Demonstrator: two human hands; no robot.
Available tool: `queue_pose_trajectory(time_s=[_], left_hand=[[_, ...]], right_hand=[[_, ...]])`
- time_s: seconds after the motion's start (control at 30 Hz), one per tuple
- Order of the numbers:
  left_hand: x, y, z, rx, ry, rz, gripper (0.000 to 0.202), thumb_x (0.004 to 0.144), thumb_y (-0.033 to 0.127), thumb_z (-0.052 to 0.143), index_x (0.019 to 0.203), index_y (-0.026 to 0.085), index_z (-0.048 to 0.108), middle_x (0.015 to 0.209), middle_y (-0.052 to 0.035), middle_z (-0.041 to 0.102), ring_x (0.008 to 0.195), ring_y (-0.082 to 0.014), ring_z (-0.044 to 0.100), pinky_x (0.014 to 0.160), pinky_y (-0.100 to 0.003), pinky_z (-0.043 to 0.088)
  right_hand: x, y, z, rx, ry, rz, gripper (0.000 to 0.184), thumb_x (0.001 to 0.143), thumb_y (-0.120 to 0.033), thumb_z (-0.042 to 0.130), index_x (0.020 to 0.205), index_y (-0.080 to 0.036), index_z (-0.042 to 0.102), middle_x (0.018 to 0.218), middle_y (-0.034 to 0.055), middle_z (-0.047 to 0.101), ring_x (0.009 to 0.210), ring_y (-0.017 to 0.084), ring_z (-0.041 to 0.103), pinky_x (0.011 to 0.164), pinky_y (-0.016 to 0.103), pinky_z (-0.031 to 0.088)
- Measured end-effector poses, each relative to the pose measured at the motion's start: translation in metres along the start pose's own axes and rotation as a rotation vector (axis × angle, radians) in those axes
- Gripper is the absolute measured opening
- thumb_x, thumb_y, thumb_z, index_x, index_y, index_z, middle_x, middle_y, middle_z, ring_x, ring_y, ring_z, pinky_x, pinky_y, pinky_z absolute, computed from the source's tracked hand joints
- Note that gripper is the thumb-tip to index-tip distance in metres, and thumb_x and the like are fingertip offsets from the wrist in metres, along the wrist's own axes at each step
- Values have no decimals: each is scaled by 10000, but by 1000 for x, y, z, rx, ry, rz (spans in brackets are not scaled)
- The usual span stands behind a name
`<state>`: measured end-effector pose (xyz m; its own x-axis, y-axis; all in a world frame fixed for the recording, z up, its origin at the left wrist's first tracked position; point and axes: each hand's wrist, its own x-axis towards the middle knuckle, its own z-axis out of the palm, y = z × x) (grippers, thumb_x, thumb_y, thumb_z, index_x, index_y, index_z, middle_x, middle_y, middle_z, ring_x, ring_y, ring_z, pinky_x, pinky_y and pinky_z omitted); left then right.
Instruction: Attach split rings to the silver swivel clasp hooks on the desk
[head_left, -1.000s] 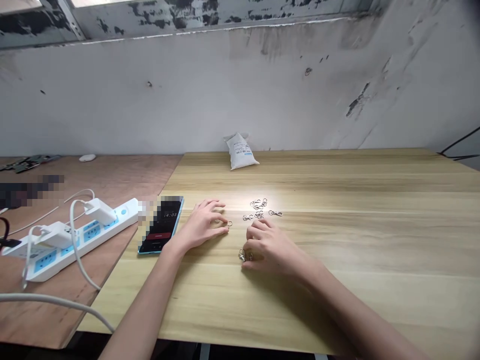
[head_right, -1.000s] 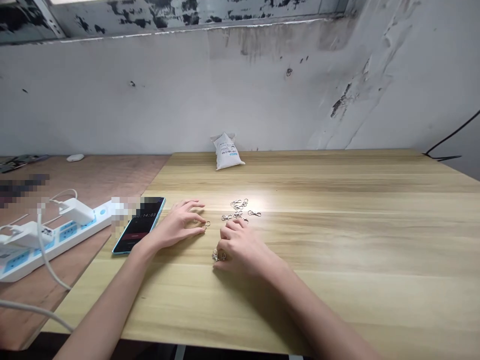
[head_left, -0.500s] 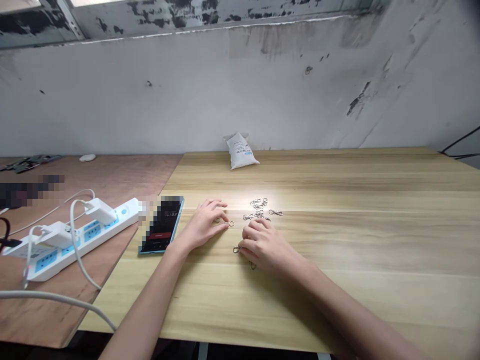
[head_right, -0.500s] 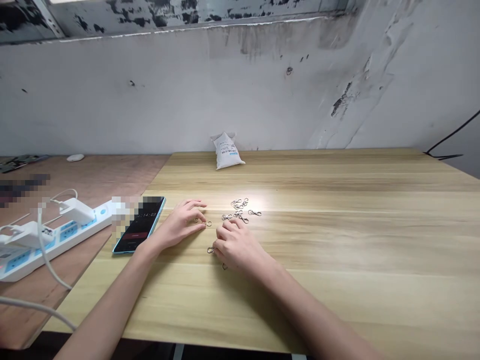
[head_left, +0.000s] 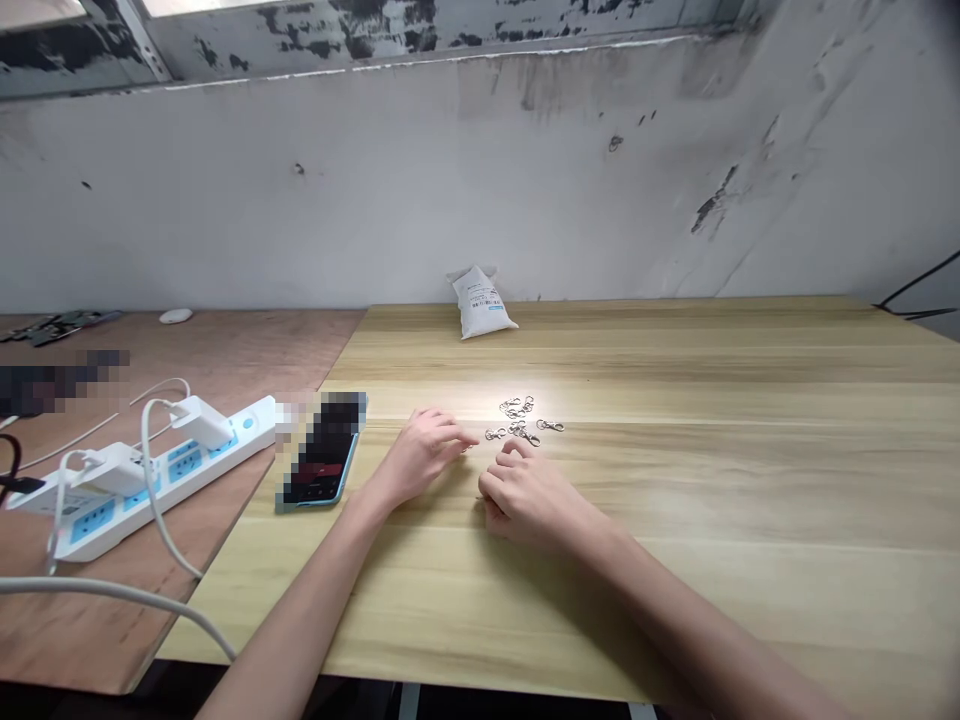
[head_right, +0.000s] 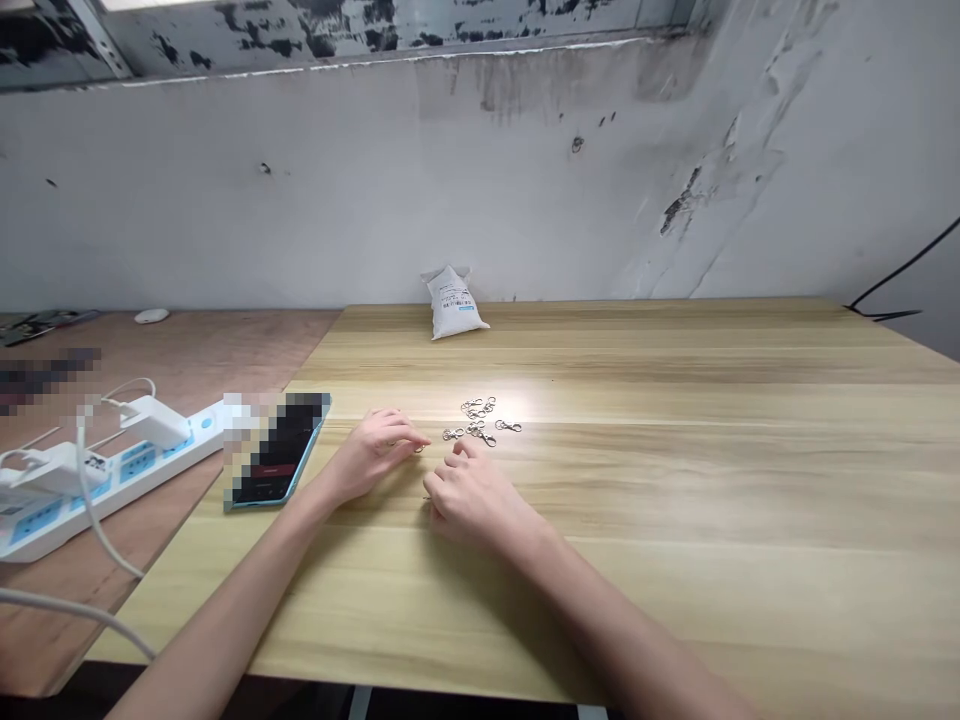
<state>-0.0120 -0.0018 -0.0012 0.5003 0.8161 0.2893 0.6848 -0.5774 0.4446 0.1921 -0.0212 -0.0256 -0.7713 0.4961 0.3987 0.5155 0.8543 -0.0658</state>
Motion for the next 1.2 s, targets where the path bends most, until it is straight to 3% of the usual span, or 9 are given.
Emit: queue_pose_trajectory(time_s=[0.2,0.43,0.6,0.7,0.8,1.03,1.2], left_hand=[[0,0,4,-72,46,-17,194,930,208,539,987,219,724,892,-48,708,889,-199,608,813,-348,466],[0,4,3,-176,78,-114,86,874,188,627,867,210,711,862,-26,725,832,-179,643,754,-302,491],[0,6,5,-219,116,-85,72,882,207,619,855,215,686,1056,-47,705,1036,-211,617,920,-385,481],[0,7,6,-218,134,-82,79,894,221,607,856,214,676,1223,-69,635,1207,-241,527,1034,-462,418],[0,9,6,-243,120,-75,88,898,245,609,847,217,675,1299,-77,585,1318,-259,435,1095,-503,359],[1,18,6,-385,79,-132,100,894,298,622,841,225,664,1378,-62,535,1406,-259,340,1153,-518,289],[2,22,10,-501,119,-188,105,876,326,644,844,228,665,1393,-53,523,1409,-248,347,1176,-503,271]], right_hand=[[-1,4,-4,272,81,114,162,761,-81,516,649,-195,543,587,-38,592,539,98,458,802,312,392],[-3,18,-8,567,239,364,88,837,-146,589,800,-219,620,709,-17,678,657,141,594,800,356,450],[-3,25,-4,705,325,467,64,880,-237,610,861,-237,671,915,37,708,875,194,642,848,394,492],[-3,29,-3,718,359,483,90,892,-301,615,870,-255,689,1093,70,670,1102,238,583,949,449,468],[-4,31,-3,695,367,515,102,895,-329,619,876,-273,702,1196,72,633,1200,255,521,1018,491,421],[-4,31,3,578,378,598,114,879,-329,632,874,-268,728,1203,83,634,1185,275,534,1006,510,424],[-3,21,0,476,318,507,155,902,-315,599,987,-275,722,1220,82,629,1195,280,524,991,523,411]])
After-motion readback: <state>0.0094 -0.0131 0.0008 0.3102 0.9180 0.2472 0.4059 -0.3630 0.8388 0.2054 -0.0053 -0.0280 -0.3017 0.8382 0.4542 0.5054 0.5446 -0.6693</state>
